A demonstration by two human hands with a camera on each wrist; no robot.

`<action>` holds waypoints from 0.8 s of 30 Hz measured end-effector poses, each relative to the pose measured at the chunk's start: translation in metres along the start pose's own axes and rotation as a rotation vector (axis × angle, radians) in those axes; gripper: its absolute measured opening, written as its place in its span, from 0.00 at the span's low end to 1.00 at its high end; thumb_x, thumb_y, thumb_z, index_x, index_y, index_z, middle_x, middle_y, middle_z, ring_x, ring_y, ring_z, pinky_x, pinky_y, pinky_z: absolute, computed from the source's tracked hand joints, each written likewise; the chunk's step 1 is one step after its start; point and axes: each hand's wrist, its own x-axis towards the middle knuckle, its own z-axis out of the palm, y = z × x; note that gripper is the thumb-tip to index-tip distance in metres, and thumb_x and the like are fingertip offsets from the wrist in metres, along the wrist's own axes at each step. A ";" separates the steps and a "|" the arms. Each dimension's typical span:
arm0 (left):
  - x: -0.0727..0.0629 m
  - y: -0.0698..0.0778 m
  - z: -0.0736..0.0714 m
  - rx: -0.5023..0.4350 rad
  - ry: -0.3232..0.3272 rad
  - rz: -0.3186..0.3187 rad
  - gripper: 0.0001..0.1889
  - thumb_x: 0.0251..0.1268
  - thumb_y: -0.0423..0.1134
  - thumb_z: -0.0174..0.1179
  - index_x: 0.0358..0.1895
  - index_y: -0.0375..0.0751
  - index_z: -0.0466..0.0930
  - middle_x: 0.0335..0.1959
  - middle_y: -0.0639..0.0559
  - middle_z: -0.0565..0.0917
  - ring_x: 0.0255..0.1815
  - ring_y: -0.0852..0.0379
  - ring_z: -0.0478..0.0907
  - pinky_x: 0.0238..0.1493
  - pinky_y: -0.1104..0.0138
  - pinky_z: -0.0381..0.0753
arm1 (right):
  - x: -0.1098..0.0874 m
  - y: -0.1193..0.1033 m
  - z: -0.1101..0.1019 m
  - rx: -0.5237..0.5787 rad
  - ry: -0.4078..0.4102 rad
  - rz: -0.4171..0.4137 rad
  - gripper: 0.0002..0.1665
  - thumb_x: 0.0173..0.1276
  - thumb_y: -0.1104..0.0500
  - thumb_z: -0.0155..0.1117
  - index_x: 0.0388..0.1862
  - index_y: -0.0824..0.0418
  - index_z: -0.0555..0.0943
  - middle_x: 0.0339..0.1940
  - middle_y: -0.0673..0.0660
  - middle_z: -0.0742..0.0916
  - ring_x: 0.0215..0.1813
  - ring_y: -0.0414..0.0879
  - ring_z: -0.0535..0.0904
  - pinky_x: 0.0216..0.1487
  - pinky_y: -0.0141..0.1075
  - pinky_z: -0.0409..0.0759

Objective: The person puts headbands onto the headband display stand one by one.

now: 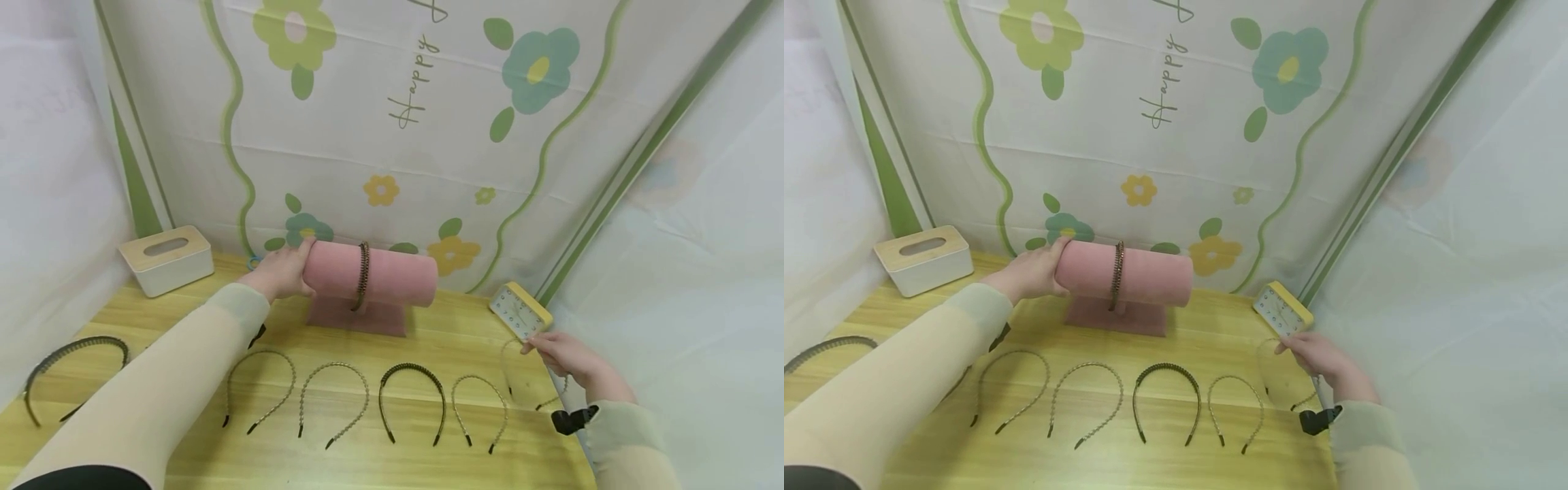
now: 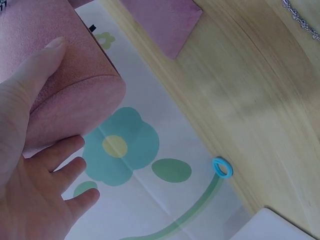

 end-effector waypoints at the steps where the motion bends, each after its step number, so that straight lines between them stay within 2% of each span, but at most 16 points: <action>1: 0.000 0.000 0.000 -0.001 0.001 0.001 0.61 0.44 0.49 0.80 0.75 0.35 0.46 0.54 0.28 0.77 0.55 0.32 0.75 0.58 0.41 0.70 | 0.003 -0.002 0.002 0.039 0.007 -0.002 0.27 0.81 0.47 0.46 0.52 0.70 0.80 0.11 0.47 0.64 0.14 0.38 0.55 0.16 0.38 0.58; 6: -0.001 0.000 0.000 0.006 0.006 0.010 0.61 0.44 0.49 0.79 0.75 0.34 0.45 0.53 0.28 0.78 0.54 0.33 0.76 0.57 0.42 0.71 | 0.017 -0.011 0.007 0.240 0.019 -0.053 0.26 0.82 0.50 0.44 0.59 0.71 0.76 0.13 0.48 0.67 0.15 0.38 0.57 0.21 0.42 0.52; 10: -0.001 0.001 -0.001 0.004 0.009 0.012 0.61 0.44 0.49 0.80 0.75 0.34 0.45 0.53 0.29 0.78 0.53 0.33 0.76 0.56 0.43 0.72 | 0.029 -0.020 0.012 0.390 -0.027 -0.125 0.24 0.84 0.53 0.41 0.64 0.69 0.72 0.18 0.48 0.73 0.17 0.39 0.60 0.25 0.41 0.53; 16: -0.002 0.002 -0.001 -0.013 0.009 0.007 0.60 0.44 0.49 0.80 0.75 0.36 0.47 0.53 0.29 0.78 0.54 0.34 0.75 0.56 0.42 0.71 | 0.046 -0.040 0.023 0.623 -0.098 -0.220 0.23 0.84 0.58 0.38 0.67 0.72 0.65 0.26 0.50 0.81 0.22 0.38 0.72 0.24 0.31 0.69; 19: -0.002 0.002 -0.001 -0.011 0.005 0.001 0.60 0.44 0.49 0.79 0.75 0.36 0.46 0.55 0.30 0.77 0.55 0.33 0.75 0.57 0.42 0.70 | 0.054 -0.052 0.029 0.713 -0.085 -0.234 0.21 0.84 0.59 0.40 0.67 0.70 0.64 0.28 0.51 0.82 0.23 0.38 0.75 0.26 0.30 0.74; 22: -0.002 0.003 -0.001 -0.010 -0.003 -0.005 0.61 0.45 0.50 0.79 0.76 0.36 0.44 0.56 0.29 0.76 0.56 0.33 0.74 0.59 0.42 0.69 | 0.062 -0.064 0.035 0.754 -0.055 -0.228 0.20 0.83 0.59 0.42 0.67 0.67 0.65 0.28 0.51 0.82 0.25 0.38 0.76 0.27 0.29 0.77; 24: -0.002 0.003 -0.001 -0.008 -0.005 -0.007 0.61 0.45 0.50 0.79 0.76 0.35 0.44 0.57 0.29 0.76 0.57 0.32 0.74 0.60 0.42 0.68 | 0.067 -0.071 0.039 0.768 -0.043 -0.216 0.22 0.83 0.59 0.42 0.70 0.66 0.63 0.28 0.51 0.82 0.25 0.38 0.76 0.27 0.29 0.77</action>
